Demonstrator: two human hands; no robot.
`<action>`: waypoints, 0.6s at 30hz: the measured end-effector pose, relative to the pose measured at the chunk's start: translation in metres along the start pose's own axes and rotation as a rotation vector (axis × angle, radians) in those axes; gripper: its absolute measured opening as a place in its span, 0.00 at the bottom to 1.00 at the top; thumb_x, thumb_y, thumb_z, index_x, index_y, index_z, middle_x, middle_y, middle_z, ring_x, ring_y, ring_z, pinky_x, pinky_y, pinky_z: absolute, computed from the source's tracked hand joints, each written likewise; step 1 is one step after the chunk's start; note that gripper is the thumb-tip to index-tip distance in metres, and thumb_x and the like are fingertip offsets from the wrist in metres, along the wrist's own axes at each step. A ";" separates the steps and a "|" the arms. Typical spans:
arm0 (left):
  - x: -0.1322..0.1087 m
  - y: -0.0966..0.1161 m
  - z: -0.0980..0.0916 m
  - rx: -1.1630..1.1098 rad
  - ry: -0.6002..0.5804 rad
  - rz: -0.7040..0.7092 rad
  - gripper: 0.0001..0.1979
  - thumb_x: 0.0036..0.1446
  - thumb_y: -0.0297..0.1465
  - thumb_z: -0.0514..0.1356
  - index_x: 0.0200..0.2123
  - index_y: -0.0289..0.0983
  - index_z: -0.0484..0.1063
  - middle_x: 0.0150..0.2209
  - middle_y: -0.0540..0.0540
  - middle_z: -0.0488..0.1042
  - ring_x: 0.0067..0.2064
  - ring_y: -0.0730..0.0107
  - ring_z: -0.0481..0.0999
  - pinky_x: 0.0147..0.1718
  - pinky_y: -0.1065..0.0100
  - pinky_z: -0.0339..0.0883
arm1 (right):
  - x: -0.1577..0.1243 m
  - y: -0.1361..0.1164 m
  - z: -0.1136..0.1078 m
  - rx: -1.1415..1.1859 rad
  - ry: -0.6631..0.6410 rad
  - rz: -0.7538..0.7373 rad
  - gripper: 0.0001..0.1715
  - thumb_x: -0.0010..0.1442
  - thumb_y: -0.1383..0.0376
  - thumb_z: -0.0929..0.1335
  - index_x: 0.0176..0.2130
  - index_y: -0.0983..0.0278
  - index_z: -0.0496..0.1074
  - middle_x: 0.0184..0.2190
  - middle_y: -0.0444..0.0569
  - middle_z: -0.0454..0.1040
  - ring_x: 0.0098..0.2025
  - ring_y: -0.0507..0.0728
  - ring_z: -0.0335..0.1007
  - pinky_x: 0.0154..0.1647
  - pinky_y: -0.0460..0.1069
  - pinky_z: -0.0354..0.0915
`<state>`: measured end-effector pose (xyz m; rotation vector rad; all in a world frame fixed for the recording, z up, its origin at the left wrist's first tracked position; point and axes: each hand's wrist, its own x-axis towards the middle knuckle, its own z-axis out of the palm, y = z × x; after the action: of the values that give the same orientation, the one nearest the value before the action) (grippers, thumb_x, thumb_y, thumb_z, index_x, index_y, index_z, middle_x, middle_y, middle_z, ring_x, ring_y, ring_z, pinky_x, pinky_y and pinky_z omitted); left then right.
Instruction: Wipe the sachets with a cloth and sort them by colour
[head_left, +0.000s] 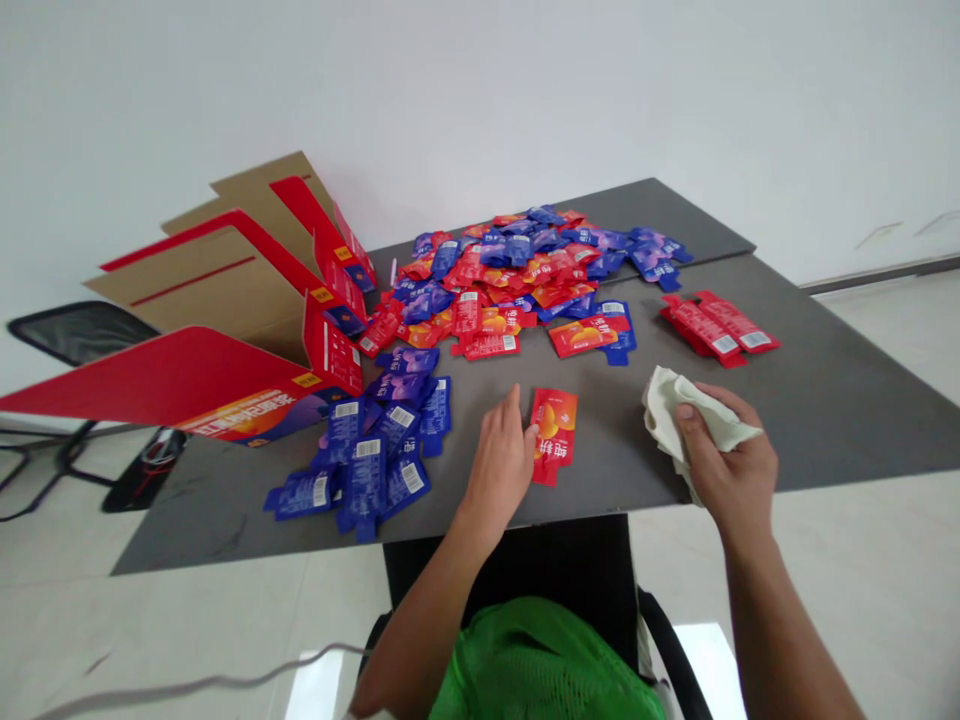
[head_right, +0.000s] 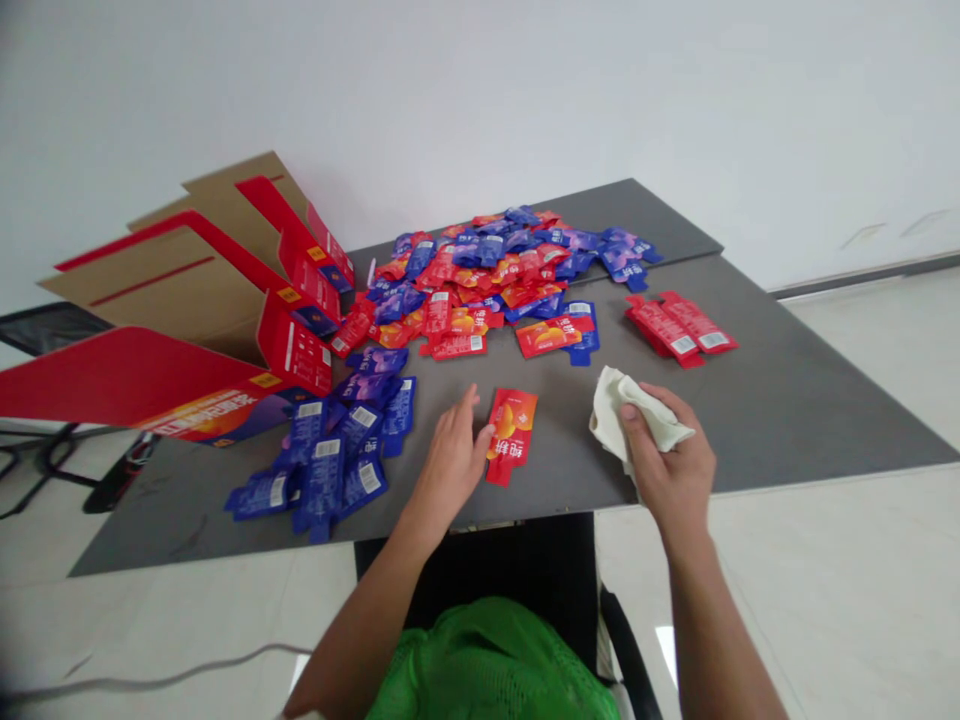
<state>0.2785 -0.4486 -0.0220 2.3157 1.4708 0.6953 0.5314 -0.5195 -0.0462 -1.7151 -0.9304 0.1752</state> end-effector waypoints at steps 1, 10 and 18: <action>-0.010 -0.002 0.000 0.029 0.042 0.053 0.29 0.70 0.29 0.57 0.71 0.33 0.56 0.65 0.31 0.71 0.65 0.51 0.72 0.64 0.49 0.69 | 0.000 0.001 0.000 0.001 -0.010 0.007 0.31 0.62 0.44 0.72 0.56 0.59 0.77 0.51 0.53 0.81 0.50 0.66 0.78 0.54 0.62 0.72; -0.085 -0.005 0.000 0.149 -0.072 0.430 0.19 0.69 0.35 0.62 0.60 0.36 0.73 0.66 0.39 0.71 0.67 0.56 0.69 0.66 0.56 0.69 | 0.019 -0.017 0.004 -0.017 -0.228 -0.161 0.26 0.63 0.47 0.73 0.55 0.57 0.78 0.50 0.52 0.81 0.48 0.65 0.79 0.51 0.60 0.74; -0.082 -0.013 0.010 0.187 -0.016 0.514 0.21 0.68 0.38 0.64 0.60 0.34 0.73 0.58 0.40 0.79 0.61 0.56 0.77 0.61 0.57 0.73 | 0.009 -0.052 0.048 -0.163 -0.867 -0.890 0.27 0.68 0.64 0.70 0.64 0.55 0.68 0.59 0.53 0.75 0.60 0.62 0.73 0.57 0.56 0.73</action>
<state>0.2453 -0.5176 -0.0564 2.8743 0.9648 0.6817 0.4855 -0.4737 -0.0155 -1.1789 -2.3047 0.2501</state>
